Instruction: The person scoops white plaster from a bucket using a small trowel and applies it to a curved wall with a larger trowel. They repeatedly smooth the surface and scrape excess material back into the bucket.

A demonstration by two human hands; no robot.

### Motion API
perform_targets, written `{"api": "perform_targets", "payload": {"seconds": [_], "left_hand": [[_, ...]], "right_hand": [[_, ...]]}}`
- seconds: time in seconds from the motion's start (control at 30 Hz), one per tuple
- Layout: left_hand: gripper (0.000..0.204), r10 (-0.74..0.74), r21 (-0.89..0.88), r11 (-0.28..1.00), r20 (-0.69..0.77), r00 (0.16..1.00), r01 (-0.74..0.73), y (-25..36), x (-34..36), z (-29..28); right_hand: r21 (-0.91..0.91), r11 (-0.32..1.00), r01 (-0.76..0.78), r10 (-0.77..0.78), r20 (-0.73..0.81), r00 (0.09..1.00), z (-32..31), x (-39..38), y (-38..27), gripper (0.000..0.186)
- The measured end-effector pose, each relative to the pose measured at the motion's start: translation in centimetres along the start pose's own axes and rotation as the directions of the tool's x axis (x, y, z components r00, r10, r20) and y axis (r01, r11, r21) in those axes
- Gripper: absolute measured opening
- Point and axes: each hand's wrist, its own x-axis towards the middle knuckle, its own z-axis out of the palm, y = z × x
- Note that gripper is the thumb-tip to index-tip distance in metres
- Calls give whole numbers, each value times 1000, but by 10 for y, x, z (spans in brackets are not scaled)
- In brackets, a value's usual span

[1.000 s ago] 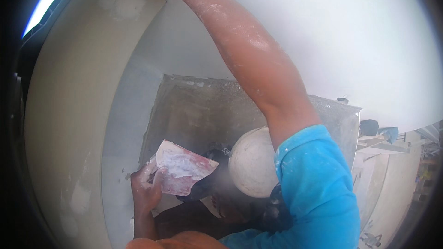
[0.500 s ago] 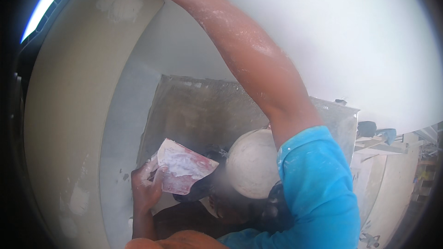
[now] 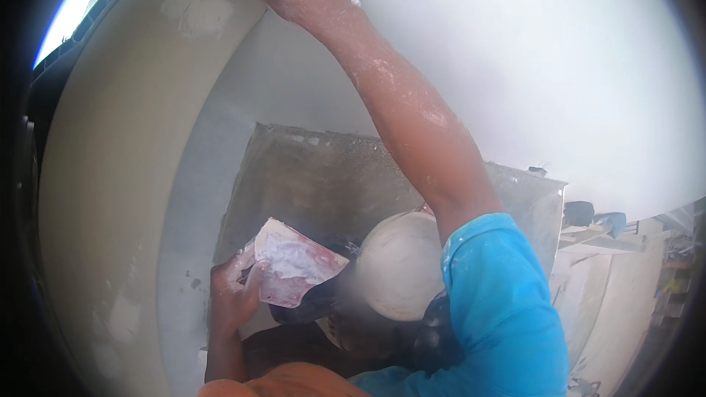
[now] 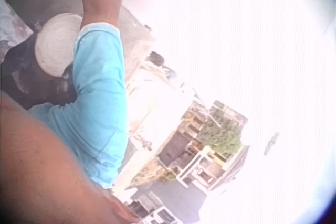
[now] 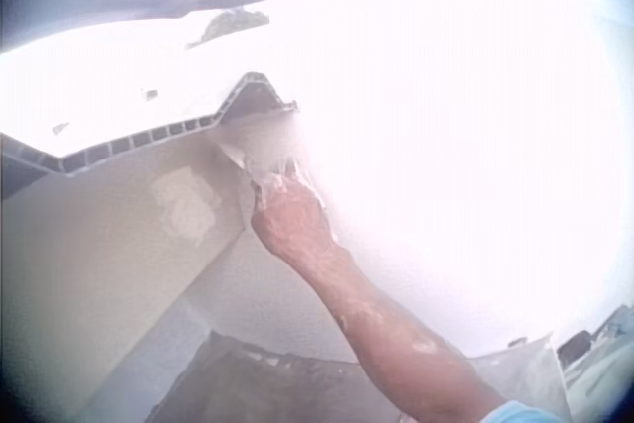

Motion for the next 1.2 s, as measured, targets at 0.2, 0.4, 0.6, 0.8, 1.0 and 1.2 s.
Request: {"api": "perform_targets", "payload": {"seconds": [0.2,0.4,0.6,0.8,1.0,1.2], "left_hand": [[18,-11,19,1000,25,1000,11,-2,-1,-3],[18,8,-17,1000,35,999,-7,-5,5,6],[19,7,-19,1000,41,999,-7,1,5,4],[19,-51,5,999,15,999,51,-5,0,2],[18,-24,-2,1000,11,1000,24,-9,-4,3],[19,6,-19,1000,12,1000,-6,-15,-2,9]], "right_hand": [[44,991,-124,114,188,975,-33,34,-34,23],[-118,992,-50,77,235,969,-37,34,-15,24],[-80,996,-28,36,108,994,-36,41,-16,25],[-41,999,-13,16,75,997,-10,17,-15,28],[-69,998,-1,11,144,990,-10,-19,-27,42],[72,993,-97,93,50,994,58,-59,-19,43]]}}
